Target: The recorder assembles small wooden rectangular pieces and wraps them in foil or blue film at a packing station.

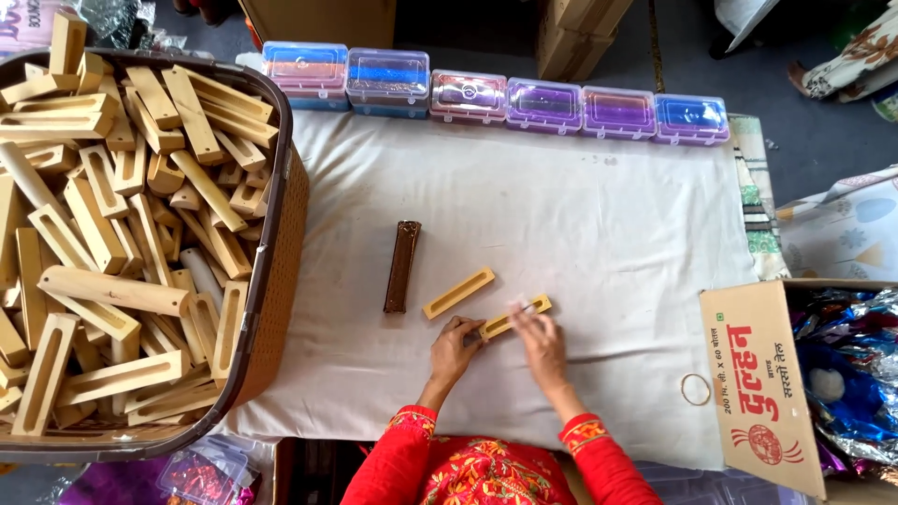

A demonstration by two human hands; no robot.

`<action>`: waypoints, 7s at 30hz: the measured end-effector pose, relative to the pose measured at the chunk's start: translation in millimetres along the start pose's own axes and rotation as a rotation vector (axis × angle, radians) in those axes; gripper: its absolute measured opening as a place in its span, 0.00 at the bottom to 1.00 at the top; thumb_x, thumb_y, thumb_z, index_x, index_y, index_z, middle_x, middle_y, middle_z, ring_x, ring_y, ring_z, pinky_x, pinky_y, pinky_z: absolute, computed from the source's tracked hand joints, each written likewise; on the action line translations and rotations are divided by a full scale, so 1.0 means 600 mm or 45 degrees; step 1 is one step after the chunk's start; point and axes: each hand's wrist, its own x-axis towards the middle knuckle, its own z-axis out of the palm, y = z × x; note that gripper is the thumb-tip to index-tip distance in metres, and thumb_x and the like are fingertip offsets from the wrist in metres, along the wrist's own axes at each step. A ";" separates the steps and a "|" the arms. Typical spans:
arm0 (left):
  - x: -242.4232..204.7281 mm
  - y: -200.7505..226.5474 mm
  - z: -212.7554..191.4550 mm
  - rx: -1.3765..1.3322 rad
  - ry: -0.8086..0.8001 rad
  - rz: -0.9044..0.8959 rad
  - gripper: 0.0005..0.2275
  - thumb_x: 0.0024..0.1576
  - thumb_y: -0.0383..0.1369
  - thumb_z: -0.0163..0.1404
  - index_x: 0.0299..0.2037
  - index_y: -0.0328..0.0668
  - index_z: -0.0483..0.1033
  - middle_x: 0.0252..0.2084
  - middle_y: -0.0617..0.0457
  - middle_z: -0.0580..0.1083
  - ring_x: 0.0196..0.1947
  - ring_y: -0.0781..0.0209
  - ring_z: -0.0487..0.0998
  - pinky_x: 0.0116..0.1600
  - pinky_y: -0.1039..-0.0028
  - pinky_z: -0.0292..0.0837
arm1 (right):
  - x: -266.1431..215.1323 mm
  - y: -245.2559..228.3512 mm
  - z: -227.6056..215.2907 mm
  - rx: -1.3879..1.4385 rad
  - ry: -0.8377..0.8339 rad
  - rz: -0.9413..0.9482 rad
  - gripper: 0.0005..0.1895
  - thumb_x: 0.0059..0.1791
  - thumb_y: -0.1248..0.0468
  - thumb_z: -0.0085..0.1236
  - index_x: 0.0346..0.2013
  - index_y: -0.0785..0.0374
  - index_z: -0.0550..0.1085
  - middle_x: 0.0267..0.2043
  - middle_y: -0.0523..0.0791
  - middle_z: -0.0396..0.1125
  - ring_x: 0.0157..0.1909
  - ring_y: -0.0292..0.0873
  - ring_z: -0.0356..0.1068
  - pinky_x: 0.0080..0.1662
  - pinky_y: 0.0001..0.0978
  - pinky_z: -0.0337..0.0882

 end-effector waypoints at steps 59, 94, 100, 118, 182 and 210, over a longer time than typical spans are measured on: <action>0.028 -0.161 0.120 -1.025 -0.497 -0.747 0.19 0.62 0.46 0.50 0.49 0.36 0.79 0.42 0.47 0.82 0.40 0.59 0.85 0.44 0.72 0.81 | -0.016 -0.058 0.032 0.339 0.037 0.246 0.23 0.48 0.74 0.53 0.56 0.54 0.77 0.61 0.36 0.70 0.50 0.48 0.70 0.50 0.36 0.75; 0.002 -0.013 0.034 0.267 0.050 0.185 0.07 0.49 0.34 0.62 0.35 0.45 0.80 0.38 0.57 0.78 0.36 0.54 0.81 0.39 0.65 0.77 | -0.019 -0.063 0.006 0.355 0.140 -0.031 0.29 0.48 0.76 0.51 0.62 0.50 0.72 0.62 0.41 0.70 0.48 0.49 0.71 0.50 0.41 0.74; -0.005 -0.004 0.021 0.221 0.063 0.206 0.10 0.46 0.32 0.62 0.37 0.45 0.81 0.39 0.56 0.78 0.36 0.55 0.82 0.39 0.65 0.77 | 0.036 0.016 -0.019 0.324 0.090 0.208 0.31 0.44 0.77 0.52 0.60 0.51 0.75 0.62 0.39 0.71 0.44 0.50 0.69 0.46 0.38 0.75; -0.011 -0.009 0.028 0.345 0.015 0.252 0.11 0.48 0.31 0.63 0.39 0.47 0.78 0.41 0.58 0.75 0.40 0.55 0.79 0.37 0.63 0.76 | -0.018 0.057 0.004 0.237 0.036 0.541 0.23 0.48 0.70 0.57 0.57 0.48 0.79 0.42 0.46 0.70 0.42 0.51 0.71 0.45 0.45 0.74; 0.006 -0.010 0.021 0.042 0.010 0.114 0.29 0.41 0.27 0.68 0.55 0.49 0.73 0.44 0.56 0.81 0.47 0.54 0.80 0.50 0.65 0.75 | -0.008 0.019 -0.019 0.232 0.104 0.354 0.22 0.48 0.76 0.51 0.56 0.61 0.76 0.62 0.48 0.67 0.55 0.52 0.67 0.56 0.41 0.70; 0.001 0.006 0.015 0.025 0.026 0.027 0.27 0.40 0.28 0.68 0.53 0.48 0.76 0.44 0.56 0.81 0.47 0.56 0.80 0.49 0.66 0.75 | 0.009 0.022 -0.043 0.344 0.015 0.466 0.15 0.47 0.69 0.59 0.49 0.56 0.76 0.44 0.45 0.74 0.47 0.50 0.72 0.47 0.41 0.74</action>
